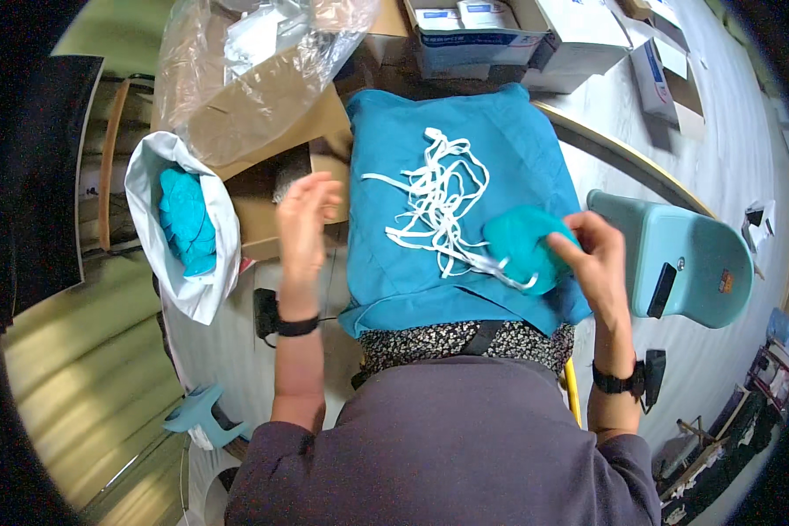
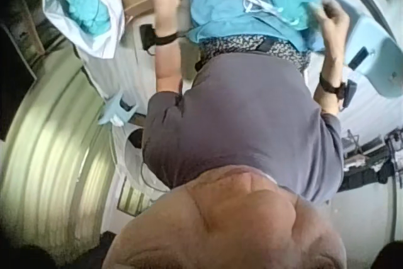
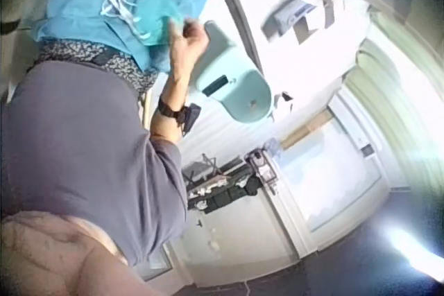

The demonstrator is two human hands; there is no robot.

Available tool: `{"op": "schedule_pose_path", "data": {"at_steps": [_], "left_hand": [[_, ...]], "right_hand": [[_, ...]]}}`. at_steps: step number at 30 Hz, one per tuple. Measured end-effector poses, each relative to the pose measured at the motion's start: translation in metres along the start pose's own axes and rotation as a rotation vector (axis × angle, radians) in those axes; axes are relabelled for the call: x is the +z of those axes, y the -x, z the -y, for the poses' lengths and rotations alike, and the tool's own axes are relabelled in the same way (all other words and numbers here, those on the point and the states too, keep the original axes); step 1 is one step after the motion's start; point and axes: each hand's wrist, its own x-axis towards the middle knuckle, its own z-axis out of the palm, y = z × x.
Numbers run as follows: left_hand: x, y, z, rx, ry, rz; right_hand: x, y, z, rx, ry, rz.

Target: The person is unpacking green surgical masks from cardboard boxes and plastic packaging for inspection.

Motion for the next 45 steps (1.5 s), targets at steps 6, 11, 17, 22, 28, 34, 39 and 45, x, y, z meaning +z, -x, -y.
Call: {"op": "schedule_pose_path", "data": {"at_steps": [6,11,17,22,28,34,39,45], "left_hand": [[0.122,0.050,-0.013,0.107,0.130,0.475],[0.153,0.068,-0.016,-0.005,0.122,0.615],[0.166,0.084,-0.012,0.051,0.008,0.536],[0.172,0.086,-0.009,0.137,-0.452,0.476],[0.173,0.083,-0.009,0.281,-0.386,0.430],[0.168,0.073,-0.015,0.404,-0.418,0.551],[0.170,0.078,-0.018,0.363,-0.391,0.544],[0.168,0.097,-0.014,0.414,-0.278,0.344]], "right_hand": [[-0.014,0.004,0.052,-0.242,-0.143,-0.155],[0.004,-0.010,0.046,-0.296,-0.201,-0.229],[0.022,-0.020,0.048,-0.319,-0.145,-0.311],[0.026,-0.025,0.061,-0.253,-0.160,-0.180],[0.032,-0.025,0.059,-0.498,0.136,0.140],[0.050,-0.019,0.045,-0.206,-0.103,0.126],[0.050,-0.030,0.034,-0.329,-0.014,-0.027],[0.038,-0.076,0.001,-0.307,-0.341,-0.191]]}}
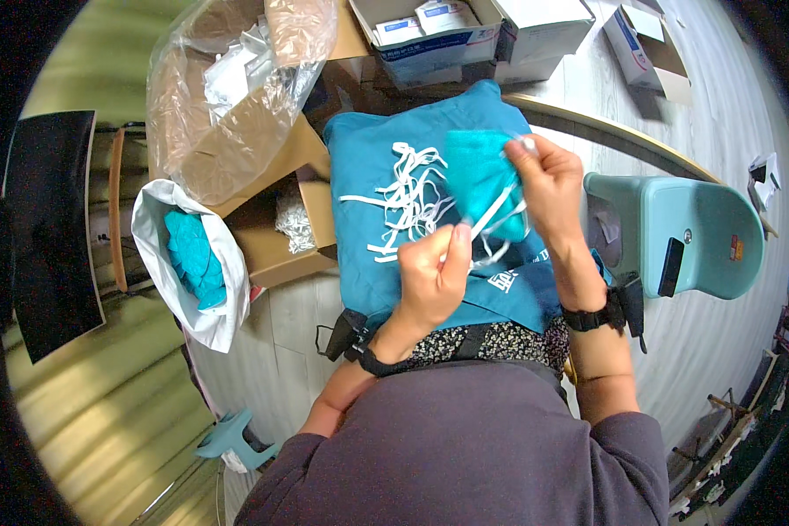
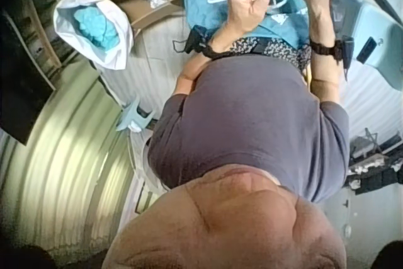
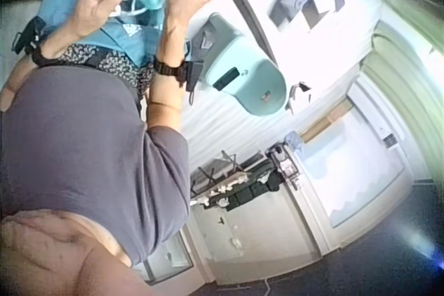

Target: The person is unpacking green surgical masks from cardboard boxes and plastic packaging for inspection.

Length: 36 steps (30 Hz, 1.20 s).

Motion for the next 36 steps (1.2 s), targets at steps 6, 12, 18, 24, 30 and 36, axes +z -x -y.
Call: {"op": "schedule_pose_path", "data": {"at_steps": [6,12,18,24,30,36], "left_hand": [[-0.039,0.027,-0.002,-0.131,0.096,-0.114],[-0.027,-0.019,0.013,-0.387,0.479,0.035],[-0.022,-0.019,0.020,-0.170,0.036,-0.019],[-0.029,-0.018,0.016,-0.145,-0.075,0.020],[-0.028,-0.026,0.016,-0.245,0.015,-0.064],[-0.032,-0.022,0.028,-0.253,0.012,0.079]], "right_hand": [[-0.058,-0.026,0.003,-0.030,0.007,-0.283],[0.010,0.020,0.020,-0.048,0.276,0.043],[0.047,0.044,0.034,-0.259,0.272,0.170],[0.036,0.042,0.028,0.010,0.082,0.237],[0.039,0.039,0.024,0.039,0.045,0.315],[0.046,0.038,0.023,0.095,0.038,0.260]]}}
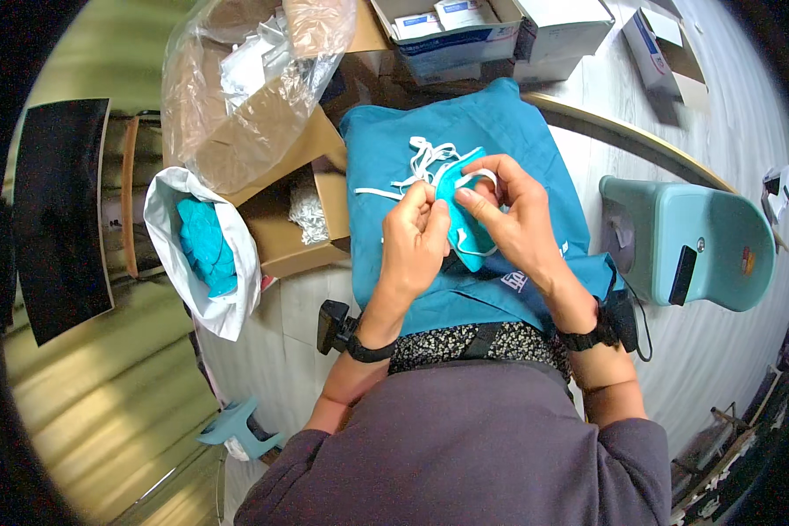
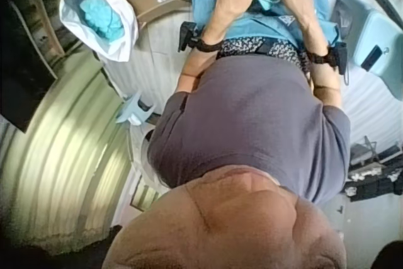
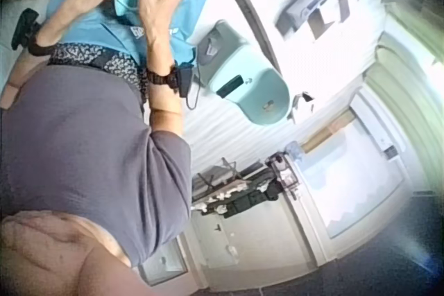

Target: The person is unpacking green surgical masks from cardboard boxes and plastic packaging for inspection.

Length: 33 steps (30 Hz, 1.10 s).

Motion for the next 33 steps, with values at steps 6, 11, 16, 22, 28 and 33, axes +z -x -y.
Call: {"op": "schedule_pose_path", "data": {"at_steps": [6,11,16,22,28,33], "left_hand": [[0.009,0.006,-0.002,-0.068,0.257,0.127],[0.010,0.006,-0.002,-0.163,0.303,0.131],[0.013,0.012,0.001,-0.036,0.007,0.115],[0.009,0.027,-0.009,0.073,0.073,0.042],[0.003,0.011,-0.002,0.004,0.170,-0.131],[0.000,0.011,0.014,0.082,0.033,-0.214]], "right_hand": [[0.000,-0.006,-0.012,-0.044,0.068,0.011],[0.005,-0.006,-0.005,-0.001,-0.042,0.045],[-0.001,-0.012,-0.030,-0.012,-0.056,0.050],[-0.089,-0.067,-0.065,0.033,-0.272,-0.437],[-0.016,-0.005,0.002,-0.068,0.137,0.054],[-0.002,0.002,0.001,-0.197,0.339,0.131]]}}
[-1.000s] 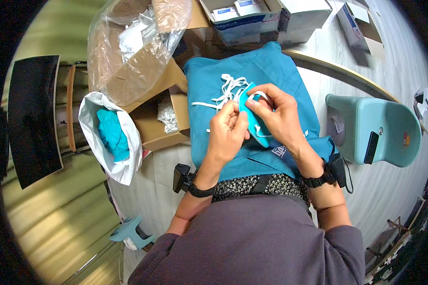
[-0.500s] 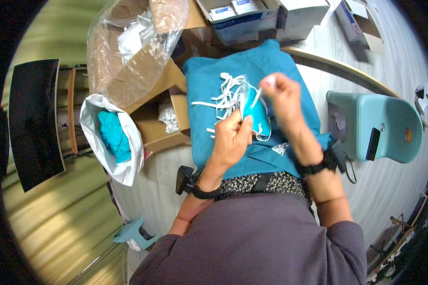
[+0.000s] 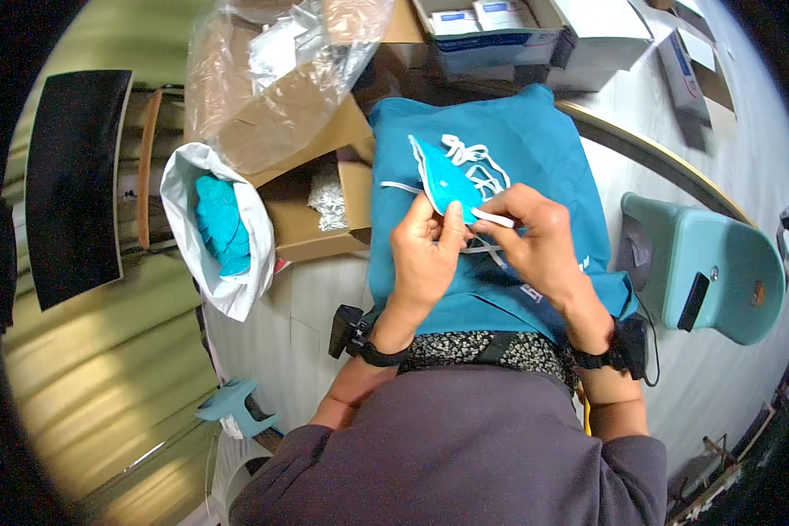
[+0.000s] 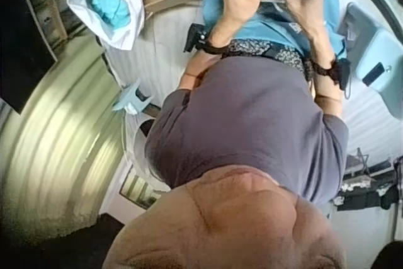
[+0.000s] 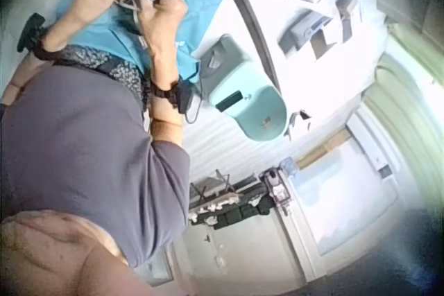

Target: The person is unpacking green surgical masks from cardboard boxes and plastic packaging for inspection.

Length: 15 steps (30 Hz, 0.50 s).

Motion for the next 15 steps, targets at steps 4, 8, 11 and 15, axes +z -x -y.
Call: {"op": "schedule_pose_path", "data": {"at_steps": [4,8,11,15], "left_hand": [[-0.006,0.001,-0.013,0.196,-0.147,-0.061],[-0.028,0.033,-0.029,0.257,-0.170,-0.002],[-0.054,0.041,-0.056,0.391,-0.117,-0.186],[-0.102,0.040,0.001,-0.126,0.215,-0.275]], "right_hand": [[-0.008,-0.007,0.000,-0.038,0.065,0.069],[-0.032,-0.018,-0.056,0.051,0.206,-0.215],[-0.052,-0.027,-0.069,0.206,0.087,-0.260],[-0.007,-0.016,-0.026,0.170,0.021,0.065]]}}
